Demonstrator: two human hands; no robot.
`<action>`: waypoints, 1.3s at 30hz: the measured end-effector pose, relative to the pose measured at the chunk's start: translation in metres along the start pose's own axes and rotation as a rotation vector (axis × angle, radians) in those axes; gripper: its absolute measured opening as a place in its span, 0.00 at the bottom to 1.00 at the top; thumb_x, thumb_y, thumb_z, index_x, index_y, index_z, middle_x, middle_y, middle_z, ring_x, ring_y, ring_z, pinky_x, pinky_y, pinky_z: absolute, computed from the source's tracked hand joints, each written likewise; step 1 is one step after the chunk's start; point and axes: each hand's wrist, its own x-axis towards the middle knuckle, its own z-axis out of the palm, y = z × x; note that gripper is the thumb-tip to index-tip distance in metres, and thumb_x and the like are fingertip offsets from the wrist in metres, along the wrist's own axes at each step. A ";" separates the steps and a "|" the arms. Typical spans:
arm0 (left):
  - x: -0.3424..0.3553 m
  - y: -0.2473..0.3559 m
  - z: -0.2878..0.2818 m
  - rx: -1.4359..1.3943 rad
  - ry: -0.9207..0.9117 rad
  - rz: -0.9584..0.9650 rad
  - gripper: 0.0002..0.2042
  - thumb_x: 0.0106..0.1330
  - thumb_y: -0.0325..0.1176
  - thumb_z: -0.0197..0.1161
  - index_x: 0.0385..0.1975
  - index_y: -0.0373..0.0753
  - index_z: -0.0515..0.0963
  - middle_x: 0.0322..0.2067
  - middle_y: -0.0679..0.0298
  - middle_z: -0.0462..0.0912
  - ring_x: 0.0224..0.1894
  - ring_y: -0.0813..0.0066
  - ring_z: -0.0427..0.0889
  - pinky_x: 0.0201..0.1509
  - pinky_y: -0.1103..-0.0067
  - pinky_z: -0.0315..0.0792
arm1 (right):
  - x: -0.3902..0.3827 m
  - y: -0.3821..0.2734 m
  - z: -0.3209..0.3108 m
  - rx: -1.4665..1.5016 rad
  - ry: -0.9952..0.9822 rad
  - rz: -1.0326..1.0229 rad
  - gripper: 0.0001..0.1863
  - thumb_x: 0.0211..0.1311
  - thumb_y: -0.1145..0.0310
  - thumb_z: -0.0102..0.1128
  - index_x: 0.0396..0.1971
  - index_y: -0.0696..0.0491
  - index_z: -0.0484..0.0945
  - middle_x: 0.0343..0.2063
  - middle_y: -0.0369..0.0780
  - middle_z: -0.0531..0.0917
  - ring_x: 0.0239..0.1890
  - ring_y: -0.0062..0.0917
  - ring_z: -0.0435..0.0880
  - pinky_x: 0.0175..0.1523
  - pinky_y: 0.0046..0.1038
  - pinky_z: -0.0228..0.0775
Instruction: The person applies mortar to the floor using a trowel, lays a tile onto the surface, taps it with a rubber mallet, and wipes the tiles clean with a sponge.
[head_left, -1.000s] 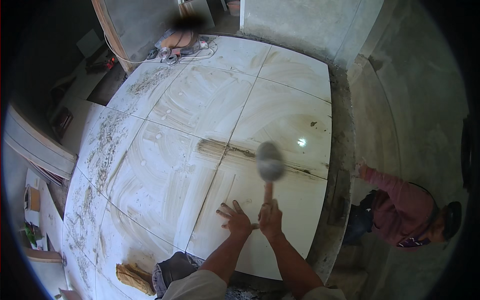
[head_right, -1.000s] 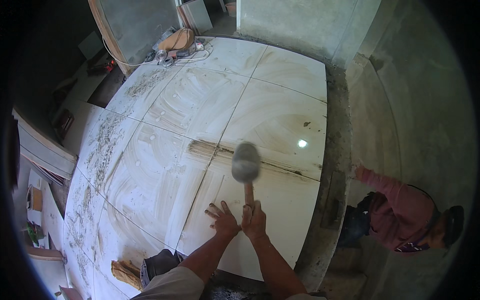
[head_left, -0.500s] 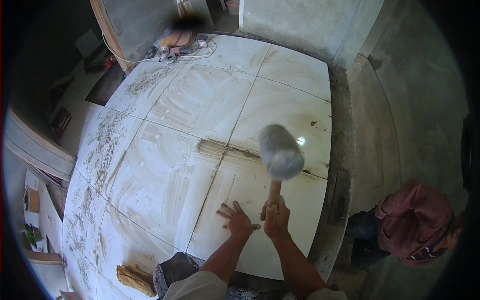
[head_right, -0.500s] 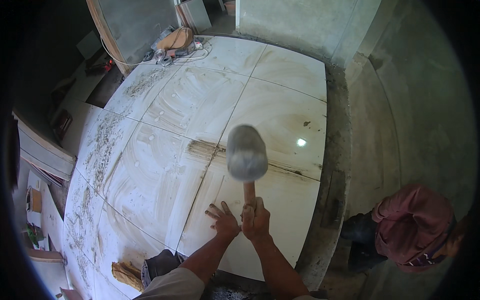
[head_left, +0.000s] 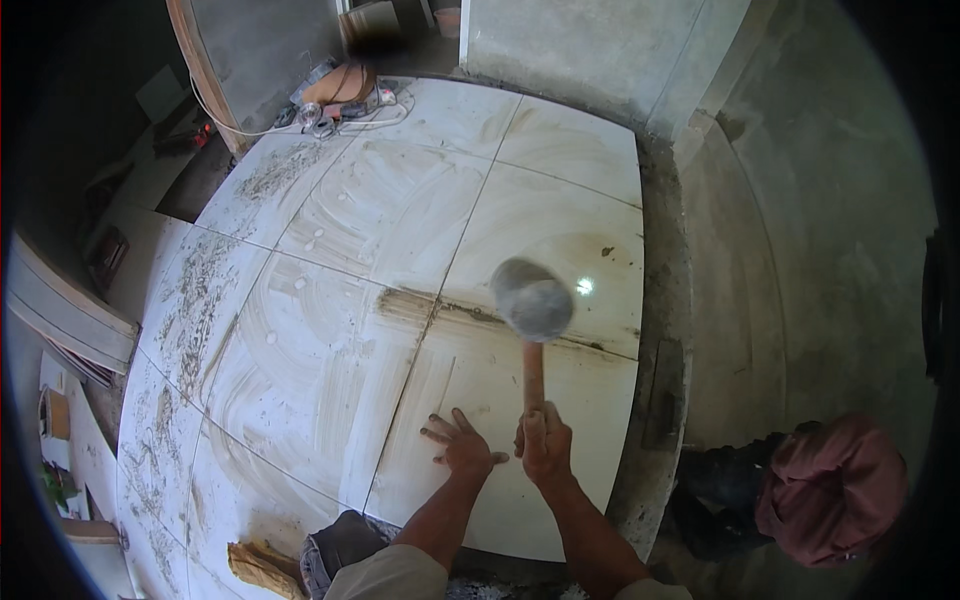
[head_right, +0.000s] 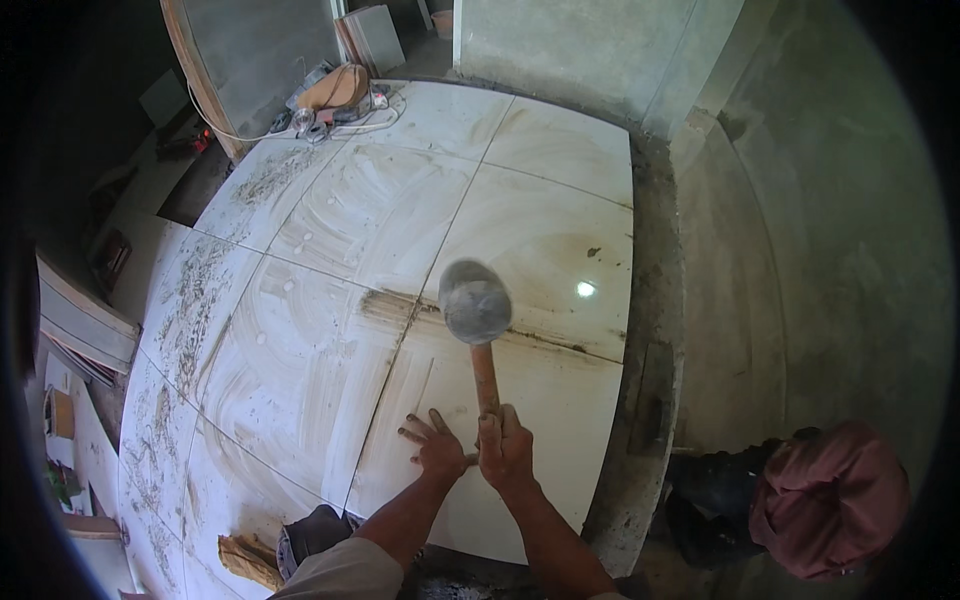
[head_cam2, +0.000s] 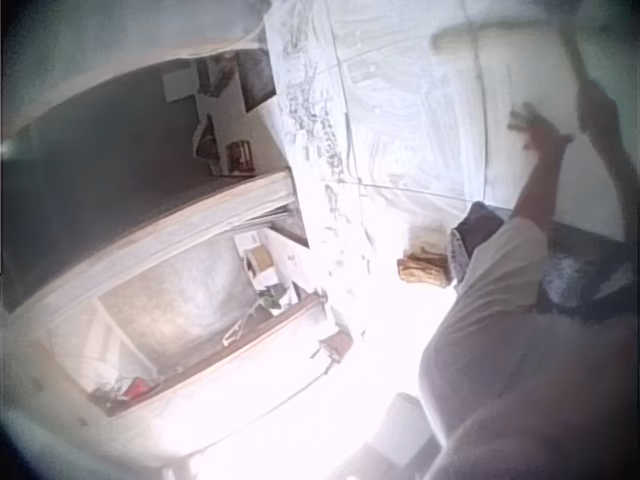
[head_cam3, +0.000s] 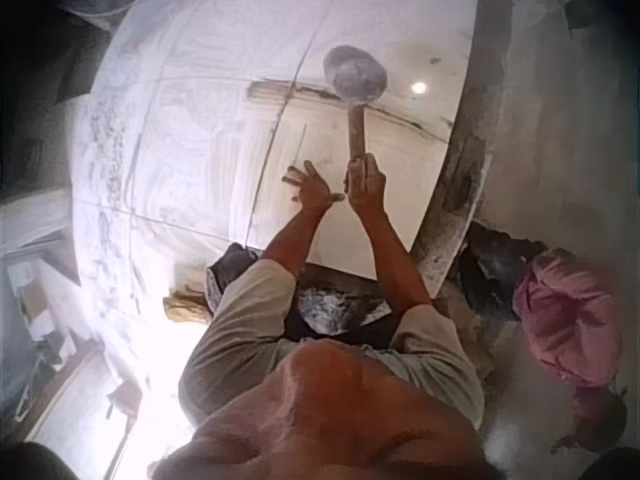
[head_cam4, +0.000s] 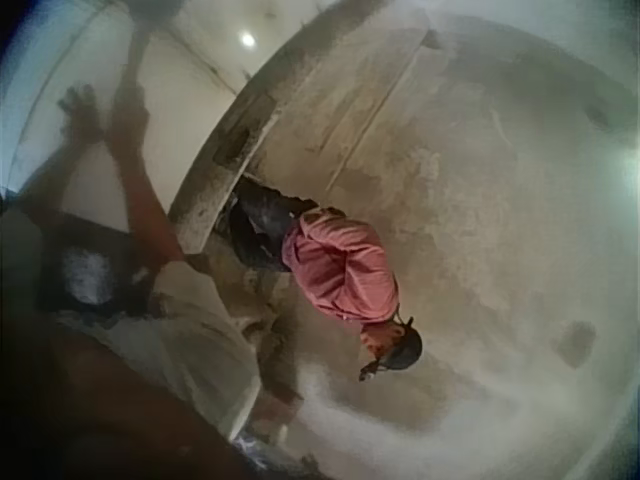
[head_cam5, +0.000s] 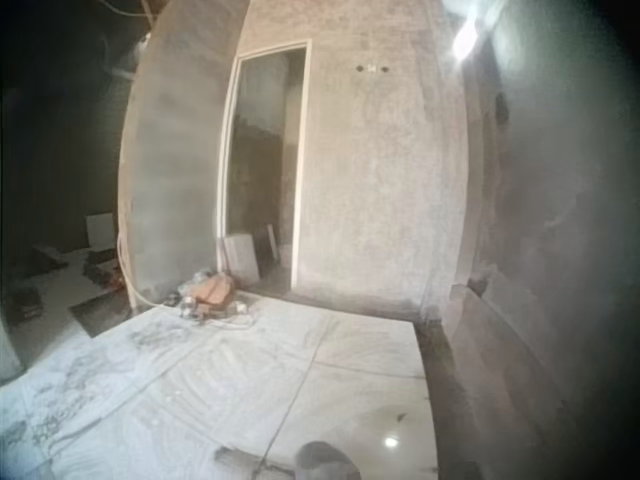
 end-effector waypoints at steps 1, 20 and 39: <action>0.002 0.000 0.002 0.003 0.011 0.002 0.67 0.42 0.60 0.76 0.71 0.36 0.31 0.68 0.32 0.23 0.68 0.22 0.27 0.57 0.38 0.64 | -0.001 0.003 0.000 0.072 0.008 -0.080 0.24 0.70 0.50 0.45 0.30 0.58 0.69 0.16 0.41 0.76 0.16 0.28 0.78 0.25 0.32 0.71; -0.001 0.004 -0.002 0.003 0.018 -0.011 0.70 0.38 0.58 0.79 0.71 0.37 0.31 0.68 0.33 0.23 0.69 0.23 0.26 0.57 0.40 0.65 | 0.005 0.002 -0.008 0.137 0.045 -0.213 0.23 0.70 0.51 0.44 0.30 0.58 0.67 0.15 0.36 0.72 0.19 0.19 0.75 0.24 0.27 0.69; 0.001 -0.001 0.002 0.010 0.042 0.015 0.63 0.46 0.56 0.74 0.72 0.37 0.34 0.69 0.34 0.25 0.69 0.23 0.29 0.56 0.38 0.64 | 0.006 0.019 0.015 0.099 0.019 -0.218 0.31 0.70 0.42 0.38 0.32 0.59 0.70 0.14 0.36 0.72 0.14 0.15 0.69 0.21 0.20 0.64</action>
